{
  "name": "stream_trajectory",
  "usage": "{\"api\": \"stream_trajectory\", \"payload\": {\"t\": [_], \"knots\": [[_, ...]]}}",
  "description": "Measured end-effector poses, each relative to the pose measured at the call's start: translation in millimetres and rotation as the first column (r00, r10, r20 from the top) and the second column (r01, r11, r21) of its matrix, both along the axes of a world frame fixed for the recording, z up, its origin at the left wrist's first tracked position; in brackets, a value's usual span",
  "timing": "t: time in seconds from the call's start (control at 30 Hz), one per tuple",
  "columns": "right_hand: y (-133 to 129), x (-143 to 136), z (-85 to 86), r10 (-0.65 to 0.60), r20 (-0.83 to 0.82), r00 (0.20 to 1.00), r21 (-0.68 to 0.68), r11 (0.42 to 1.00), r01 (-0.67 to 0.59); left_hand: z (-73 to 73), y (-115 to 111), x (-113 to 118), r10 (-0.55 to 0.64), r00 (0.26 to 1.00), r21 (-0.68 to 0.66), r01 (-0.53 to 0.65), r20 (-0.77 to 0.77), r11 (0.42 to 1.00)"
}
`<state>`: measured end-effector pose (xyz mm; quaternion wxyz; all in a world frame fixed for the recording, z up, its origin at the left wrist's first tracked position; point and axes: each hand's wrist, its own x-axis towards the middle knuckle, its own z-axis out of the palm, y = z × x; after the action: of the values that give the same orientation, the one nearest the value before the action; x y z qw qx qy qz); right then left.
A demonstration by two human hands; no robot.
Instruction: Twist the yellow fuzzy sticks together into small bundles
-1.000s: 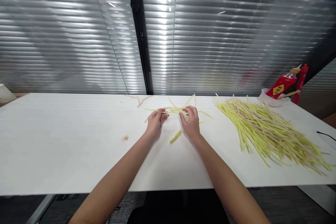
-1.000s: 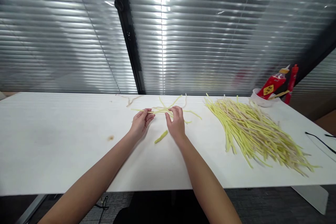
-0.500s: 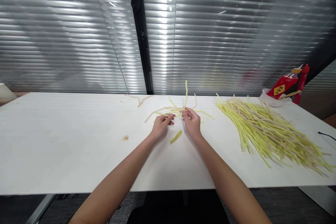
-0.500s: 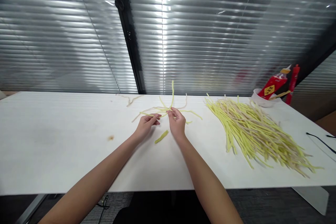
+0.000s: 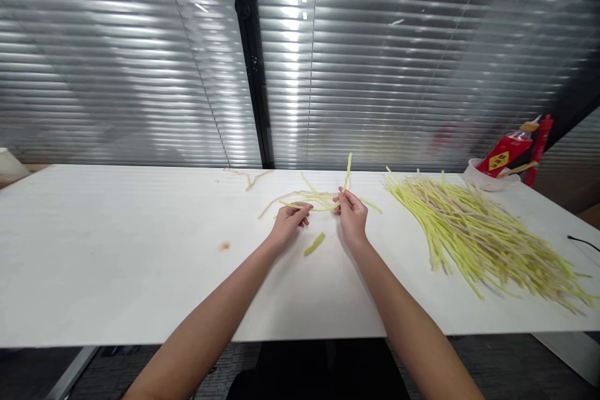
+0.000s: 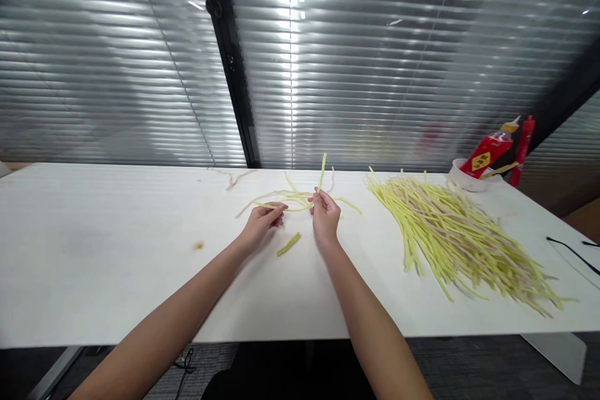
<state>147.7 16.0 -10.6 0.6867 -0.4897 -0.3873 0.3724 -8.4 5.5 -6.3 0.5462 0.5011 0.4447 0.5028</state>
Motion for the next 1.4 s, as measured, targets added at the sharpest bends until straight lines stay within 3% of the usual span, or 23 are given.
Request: {"api": "stream_trajectory", "payload": {"t": [0.13,0.23,0.37,0.47,0.83,1.4], "knots": [[-2,1,-1.6,0.003,0.171,0.985,0.016,1.0,-0.006,8.1,2,-3,0.116,0.974,-0.073,-0.104,0.195,0.992],[-5,0,-4.9,-0.007,0.374,0.927,0.059,0.998,-0.016,11.3,2,-5,0.144,0.96,-0.082,-0.128,0.242,0.988],[-10,-3,-7.2,-0.006,0.676,0.737,0.192,0.967,-0.168,11.2,1,-7,0.154,0.969,-0.02,-0.153,0.193,0.988],[-13,-5,-7.3,0.016,0.789,0.615,0.19,0.944,-0.268,9.8,1,-8,0.161,0.977,0.038,-0.168,0.143,0.985],[-13,-3,-7.8,-0.08,0.948,0.308,0.188,0.923,-0.337,9.4,1,-8,0.156,0.976,0.078,-0.169,0.153,0.983],[-12,-2,-5.8,-0.105,0.979,0.174,0.165,0.908,-0.384,10.1,1,-7,0.17,0.971,0.059,-0.182,0.166,0.982]]}}
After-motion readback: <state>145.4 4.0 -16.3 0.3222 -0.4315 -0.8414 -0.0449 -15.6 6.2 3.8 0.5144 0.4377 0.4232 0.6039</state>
